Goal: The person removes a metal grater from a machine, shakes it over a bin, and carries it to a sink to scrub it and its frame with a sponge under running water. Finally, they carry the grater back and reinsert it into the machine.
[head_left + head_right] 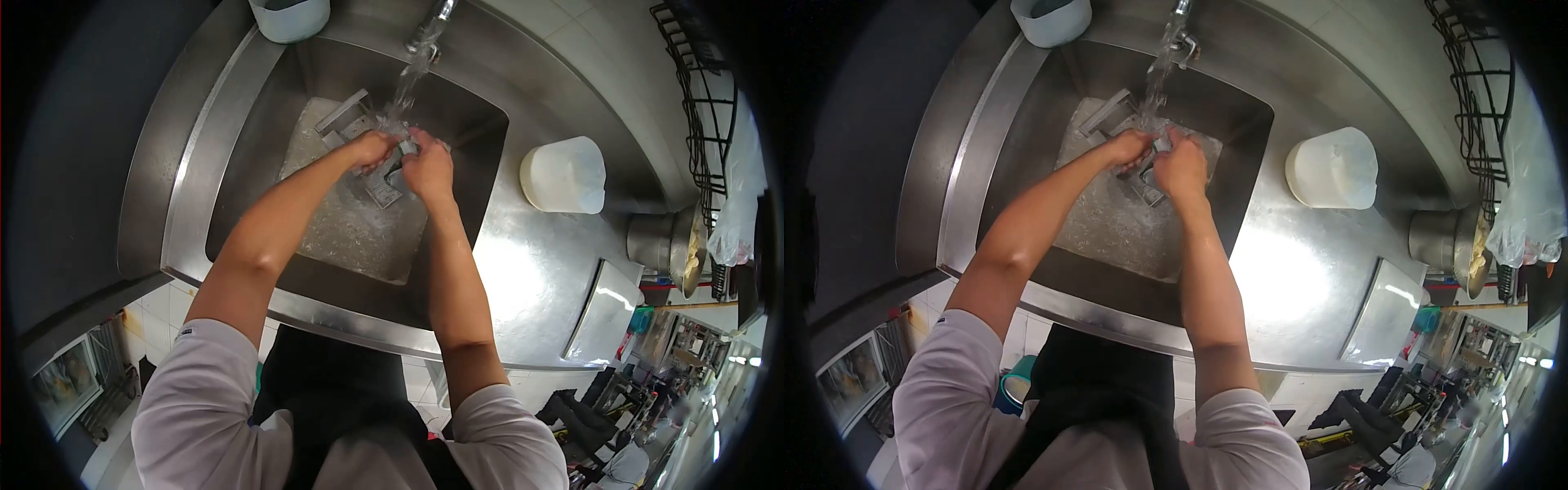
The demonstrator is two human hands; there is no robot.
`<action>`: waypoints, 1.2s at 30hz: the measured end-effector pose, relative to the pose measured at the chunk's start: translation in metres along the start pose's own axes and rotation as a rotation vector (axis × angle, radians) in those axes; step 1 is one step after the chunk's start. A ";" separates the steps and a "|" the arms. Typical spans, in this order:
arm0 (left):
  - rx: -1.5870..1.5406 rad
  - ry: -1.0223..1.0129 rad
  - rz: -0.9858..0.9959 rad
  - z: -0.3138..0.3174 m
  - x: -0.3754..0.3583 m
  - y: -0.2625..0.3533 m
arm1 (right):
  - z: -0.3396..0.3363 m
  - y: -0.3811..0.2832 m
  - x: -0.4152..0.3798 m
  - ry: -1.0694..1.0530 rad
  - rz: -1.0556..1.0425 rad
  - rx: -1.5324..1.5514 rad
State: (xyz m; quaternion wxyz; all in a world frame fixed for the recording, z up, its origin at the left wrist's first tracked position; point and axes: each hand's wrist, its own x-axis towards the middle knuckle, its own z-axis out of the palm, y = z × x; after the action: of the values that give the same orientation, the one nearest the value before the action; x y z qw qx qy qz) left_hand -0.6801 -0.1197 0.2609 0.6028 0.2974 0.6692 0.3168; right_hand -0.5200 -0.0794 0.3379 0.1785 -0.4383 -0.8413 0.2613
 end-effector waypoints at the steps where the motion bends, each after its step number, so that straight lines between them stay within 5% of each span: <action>1: 0.032 -0.009 -0.032 0.000 -0.004 -0.011 | 0.000 0.002 -0.001 0.019 -0.006 0.057; 4: 0.469 0.327 0.255 0.004 -0.020 -0.041 | -0.007 0.011 0.010 0.139 0.165 0.179; 5: 0.503 0.354 0.206 0.006 -0.030 -0.049 | 0.003 0.028 0.019 0.206 0.127 0.216; 10: 0.524 0.417 0.104 -0.005 -0.065 -0.064 | 0.068 0.060 0.029 -0.155 0.185 0.762; 12: 0.510 0.403 0.075 -0.011 -0.065 -0.067 | 0.104 0.055 0.021 -0.354 0.236 0.807; 15: 0.484 0.386 0.118 -0.021 -0.070 -0.082 | 0.169 0.075 0.004 -0.310 0.360 0.761; 18: 0.508 0.363 0.163 -0.028 -0.070 -0.084 | 0.170 0.078 0.010 -0.259 0.234 0.312; 27: 0.784 0.125 0.264 -0.015 -0.076 -0.053 | 0.161 0.045 0.075 0.223 0.009 0.475; 31: 1.052 -0.052 0.298 -0.025 -0.080 -0.052 | 0.159 0.101 0.065 -0.026 0.219 0.390; 34: 0.831 0.047 0.108 -0.034 -0.065 -0.049 | 0.118 0.097 0.050 -0.099 0.285 0.525; 36: 0.006 0.254 0.004 -0.037 -0.023 -0.060 | 0.091 0.085 0.042 -0.116 0.370 0.791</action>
State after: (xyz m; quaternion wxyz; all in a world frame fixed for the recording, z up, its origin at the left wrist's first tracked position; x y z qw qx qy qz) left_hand -0.7153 -0.1772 0.2304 0.5116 0.2580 0.7404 0.3514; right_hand -0.5371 -0.0298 0.2176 0.2353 -0.4641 -0.5923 0.6152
